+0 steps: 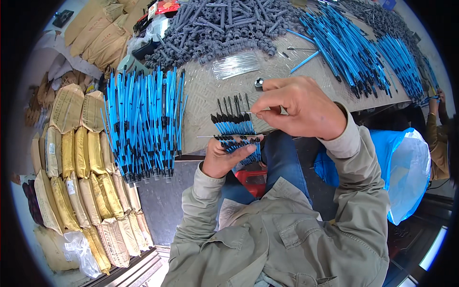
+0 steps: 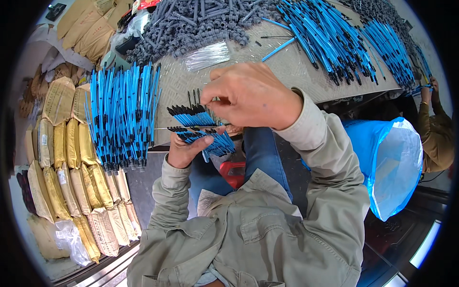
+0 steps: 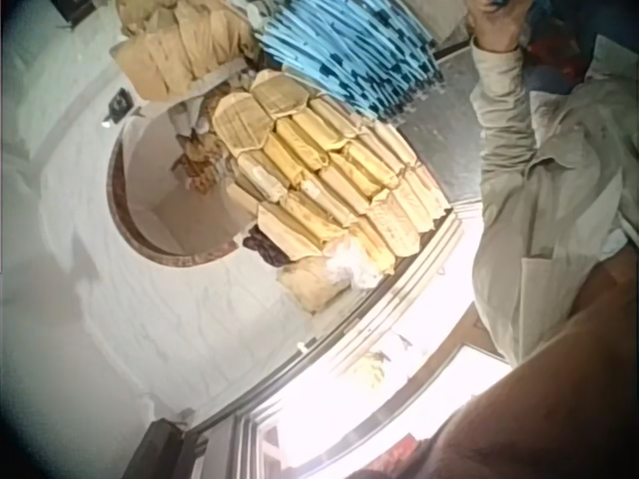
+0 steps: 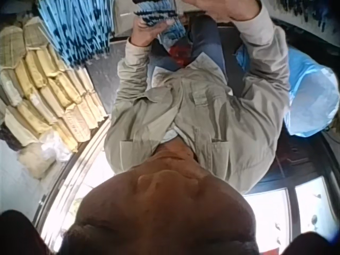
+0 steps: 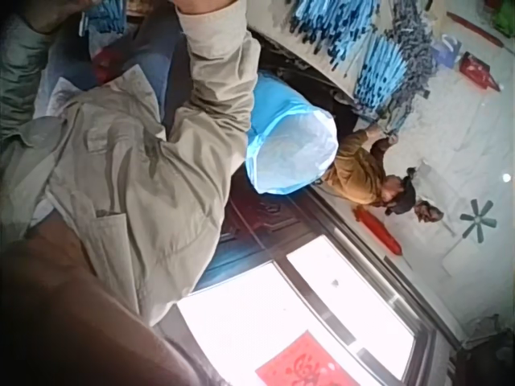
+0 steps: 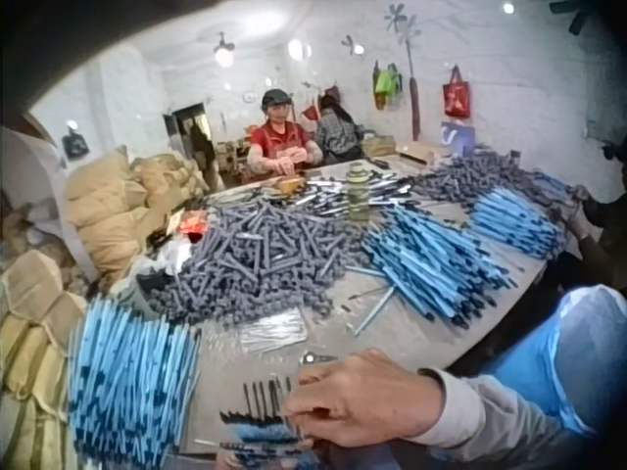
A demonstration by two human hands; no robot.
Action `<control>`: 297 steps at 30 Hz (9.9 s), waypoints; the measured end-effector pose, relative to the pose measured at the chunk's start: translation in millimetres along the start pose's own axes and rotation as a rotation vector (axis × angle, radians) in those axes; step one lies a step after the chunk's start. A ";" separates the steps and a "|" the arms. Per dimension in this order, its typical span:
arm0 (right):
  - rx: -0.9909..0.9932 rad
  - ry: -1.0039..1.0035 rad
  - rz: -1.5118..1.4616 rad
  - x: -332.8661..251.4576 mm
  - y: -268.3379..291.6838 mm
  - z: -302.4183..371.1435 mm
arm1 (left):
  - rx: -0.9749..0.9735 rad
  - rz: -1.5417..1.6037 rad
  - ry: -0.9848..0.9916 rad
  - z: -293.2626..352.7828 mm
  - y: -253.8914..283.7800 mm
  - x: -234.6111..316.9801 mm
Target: The person threads wire through sets of plastic rods, inserts the rods into a central plastic hub, tightens the wire around the hub using pliers, and ties the assembled brush units together with a plastic ribbon.
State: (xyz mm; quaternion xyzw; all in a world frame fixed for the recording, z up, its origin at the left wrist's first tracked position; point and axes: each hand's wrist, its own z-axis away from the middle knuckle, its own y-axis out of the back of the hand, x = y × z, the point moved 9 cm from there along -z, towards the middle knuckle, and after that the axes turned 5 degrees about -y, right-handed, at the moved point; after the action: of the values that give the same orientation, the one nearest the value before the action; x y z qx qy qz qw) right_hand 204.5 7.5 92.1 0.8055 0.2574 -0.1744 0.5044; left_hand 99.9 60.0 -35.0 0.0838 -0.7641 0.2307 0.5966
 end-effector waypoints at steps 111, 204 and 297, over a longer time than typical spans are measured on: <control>0.050 -0.014 -0.399 9.2 -34.4 2.5 | 0.024 -0.104 0.056 3.1 4.8 3.0; -0.457 0.234 0.072 49.7 -144.8 30.1 | -0.149 0.361 0.199 42.8 1.0 -48.2; 0.059 -0.176 0.298 100.4 -81.0 12.5 | -0.556 -1.393 -0.348 -2.0 0.7 -1.6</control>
State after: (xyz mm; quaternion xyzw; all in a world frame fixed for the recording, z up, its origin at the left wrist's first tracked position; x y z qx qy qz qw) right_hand 237.5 49.3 -26.1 0.8308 0.0846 -0.1752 0.5214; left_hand 101.8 61.3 -36.3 0.4276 -0.6478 -0.4152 0.4745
